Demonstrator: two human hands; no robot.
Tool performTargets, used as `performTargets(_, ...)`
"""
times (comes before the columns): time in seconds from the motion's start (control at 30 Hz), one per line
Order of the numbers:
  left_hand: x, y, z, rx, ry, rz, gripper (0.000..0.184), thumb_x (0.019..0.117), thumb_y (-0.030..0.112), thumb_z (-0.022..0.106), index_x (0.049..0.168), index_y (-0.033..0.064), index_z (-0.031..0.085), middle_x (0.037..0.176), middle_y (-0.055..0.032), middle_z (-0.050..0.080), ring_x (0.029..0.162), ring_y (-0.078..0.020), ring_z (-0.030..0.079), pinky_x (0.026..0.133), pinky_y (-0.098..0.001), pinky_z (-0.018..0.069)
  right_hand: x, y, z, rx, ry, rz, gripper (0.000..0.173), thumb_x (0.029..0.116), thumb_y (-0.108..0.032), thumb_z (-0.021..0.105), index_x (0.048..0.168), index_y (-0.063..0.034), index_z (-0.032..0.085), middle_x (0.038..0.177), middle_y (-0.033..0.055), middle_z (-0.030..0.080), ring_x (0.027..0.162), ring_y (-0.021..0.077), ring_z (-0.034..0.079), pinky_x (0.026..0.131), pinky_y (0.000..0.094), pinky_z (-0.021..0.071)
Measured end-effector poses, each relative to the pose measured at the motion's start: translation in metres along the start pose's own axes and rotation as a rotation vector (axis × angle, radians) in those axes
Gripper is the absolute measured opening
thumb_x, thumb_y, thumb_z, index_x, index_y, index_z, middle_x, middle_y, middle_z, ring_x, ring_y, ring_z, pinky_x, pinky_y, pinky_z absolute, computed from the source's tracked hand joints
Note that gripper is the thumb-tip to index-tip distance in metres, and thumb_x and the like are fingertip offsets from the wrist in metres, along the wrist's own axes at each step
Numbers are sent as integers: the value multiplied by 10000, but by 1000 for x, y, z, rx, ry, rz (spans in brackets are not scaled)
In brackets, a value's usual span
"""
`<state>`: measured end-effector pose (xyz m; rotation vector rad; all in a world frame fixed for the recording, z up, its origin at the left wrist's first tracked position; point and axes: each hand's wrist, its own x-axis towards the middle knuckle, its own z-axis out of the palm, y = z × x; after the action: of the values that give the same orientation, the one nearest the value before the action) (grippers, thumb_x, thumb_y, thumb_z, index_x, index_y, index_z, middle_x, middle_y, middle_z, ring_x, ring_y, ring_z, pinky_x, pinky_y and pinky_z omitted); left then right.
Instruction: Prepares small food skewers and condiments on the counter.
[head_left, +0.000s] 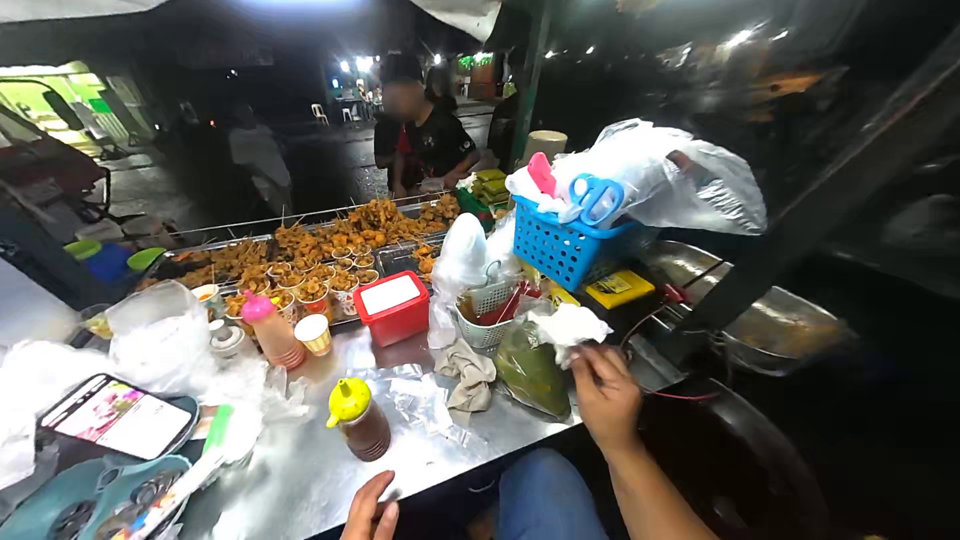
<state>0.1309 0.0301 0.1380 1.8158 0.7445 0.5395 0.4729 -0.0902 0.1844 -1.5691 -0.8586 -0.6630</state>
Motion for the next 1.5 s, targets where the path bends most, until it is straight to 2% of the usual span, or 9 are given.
performTargets(0.13, 28, 26, 27, -222, 164, 49, 299, 1005, 88, 537, 1253, -57, 617, 1156, -107, 690, 956, -122, 704, 848, -294, 595, -29, -59, 5, 515, -275, -23, 77, 896, -145, 703, 925, -117, 768, 1043, -50, 738, 1040, -13, 660, 919, 186, 564)
performTargets(0.37, 36, 51, 58, -873, 252, 149, 245, 983, 36, 464, 937, 140, 681, 836, 43, 721, 759, -40, 685, 718, -241, 590, -84, -92, 29, 772, -664, 46, 395, 885, -118, 743, 1216, -24, 549, 1065, 53, 670, 913, 2, 637, 811, 160, 542)
performTargets(0.63, 19, 62, 51, -923, 120, 127, 265, 1004, 64, 470, 1023, 155, 719, 911, 61, 758, 832, -28, 708, 785, -236, 596, -95, -102, 39, 812, -711, -40, 467, 940, -317, 726, 1291, -69, 545, 1256, 97, 548, 1221, 62, 532, 1040, 187, 457)
performTargets(0.8, 16, 56, 44, -1101, -45, 53, 463, 914, 550, 664, 1183, 178, 716, 1054, -4, 767, 963, -111, 733, 887, -312, 602, -87, -94, 36, 809, -764, 128, 547, 873, -494, 779, 1236, -115, 624, 1383, 74, 517, 1307, 58, 489, 1058, 213, 468)
performTargets(0.9, 19, 56, 46, -918, 62, 37, 175, 987, 162, 637, 1142, 82, 653, 963, -4, 760, 879, -91, 728, 839, -297, 605, -85, -90, 34, 745, -800, 50, 589, 863, -495, 783, 1262, -92, 625, 1413, 142, 515, 1321, 114, 493, 1086, 258, 452)
performTargets(1.0, 25, 59, 45, -784, 274, -41, 166, 1013, 67, 522, 1095, 26, 661, 894, -5, 739, 825, -85, 715, 814, -292, 605, -77, -88, 34, 760, -632, 22, 409, 955, -468, 688, 1283, -227, 650, 1408, -23, 544, 1317, 60, 512, 1071, 243, 480)
performTargets(1.2, 16, 65, 37, -1065, -72, 244, 681, 984, 697, 355, 1224, 191, 742, 1171, -1, 750, 1092, -102, 699, 977, -315, 556, -81, -110, 40, 749, -525, -149, 311, 1112, -330, 429, 1281, -171, 638, 1351, -27, 626, 1299, 72, 557, 1102, 250, 462)
performTargets(1.37, 14, 75, 34, -1114, 154, 60, 315, 1057, 92, 373, 1080, 84, 687, 949, -33, 772, 872, -96, 742, 814, -281, 615, -79, -117, 43, 801, -588, -187, 360, 1121, -303, 404, 1278, -116, 669, 1354, 26, 652, 1297, 105, 580, 1113, 265, 466)
performTargets(1.5, 8, 80, 30, -1013, 279, 4, 409, 1035, 7, 214, 1135, 82, 603, 947, 83, 742, 900, 28, 694, 853, -188, 575, -74, -120, 46, 738, -568, -235, 372, 1122, -318, 390, 1269, -129, 675, 1367, 15, 648, 1316, 107, 562, 1136, 272, 432)
